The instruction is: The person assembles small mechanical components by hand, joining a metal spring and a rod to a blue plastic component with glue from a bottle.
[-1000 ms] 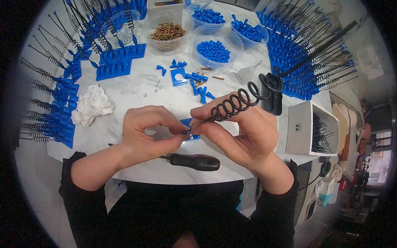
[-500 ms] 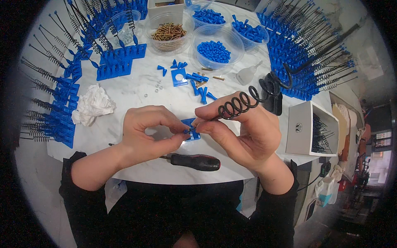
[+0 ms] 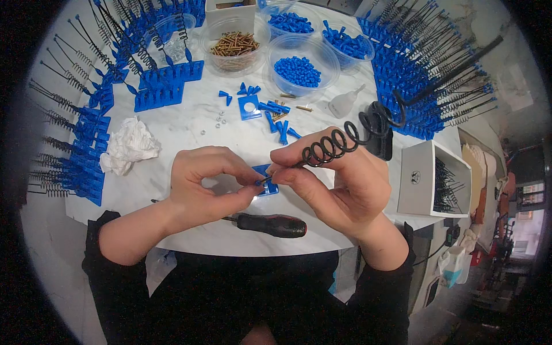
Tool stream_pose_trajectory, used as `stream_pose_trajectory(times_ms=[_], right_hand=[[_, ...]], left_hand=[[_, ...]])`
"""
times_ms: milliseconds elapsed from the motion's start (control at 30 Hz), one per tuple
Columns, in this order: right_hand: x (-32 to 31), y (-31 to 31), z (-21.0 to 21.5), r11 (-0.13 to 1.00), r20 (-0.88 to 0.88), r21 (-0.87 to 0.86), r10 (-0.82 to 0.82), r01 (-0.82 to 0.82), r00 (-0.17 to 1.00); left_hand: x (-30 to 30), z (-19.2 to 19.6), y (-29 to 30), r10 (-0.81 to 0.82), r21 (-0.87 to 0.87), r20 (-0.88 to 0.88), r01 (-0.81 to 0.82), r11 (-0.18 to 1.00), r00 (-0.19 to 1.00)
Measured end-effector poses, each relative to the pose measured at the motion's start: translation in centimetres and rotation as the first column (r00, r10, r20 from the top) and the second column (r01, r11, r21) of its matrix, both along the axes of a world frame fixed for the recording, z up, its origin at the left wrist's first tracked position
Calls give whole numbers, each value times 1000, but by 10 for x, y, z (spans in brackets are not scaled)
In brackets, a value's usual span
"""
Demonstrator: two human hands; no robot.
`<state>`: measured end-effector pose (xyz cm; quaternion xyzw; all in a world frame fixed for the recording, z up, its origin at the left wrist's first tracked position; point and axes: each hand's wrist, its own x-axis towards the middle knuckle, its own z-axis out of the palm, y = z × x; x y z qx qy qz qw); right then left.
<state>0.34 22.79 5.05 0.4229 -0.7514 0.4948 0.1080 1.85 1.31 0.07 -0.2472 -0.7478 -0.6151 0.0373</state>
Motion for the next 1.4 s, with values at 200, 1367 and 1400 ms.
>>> stream_pose_trajectory(times_ms=[200,1367,1400], right_hand=[[2,-2,2,1000,-14,17,-17,17,1000],[0,-3,6,995,-117,98,14,-3,993],[0,-2,7,993,-120,119,10,4,993]], left_hand=[[0,-1,1,6,3,-6,-6,1000,1000],[0,-2,0,2,15,-4,-2,1000,1000],[0,-2,0,4,17,-3,-4,1000,1000]])
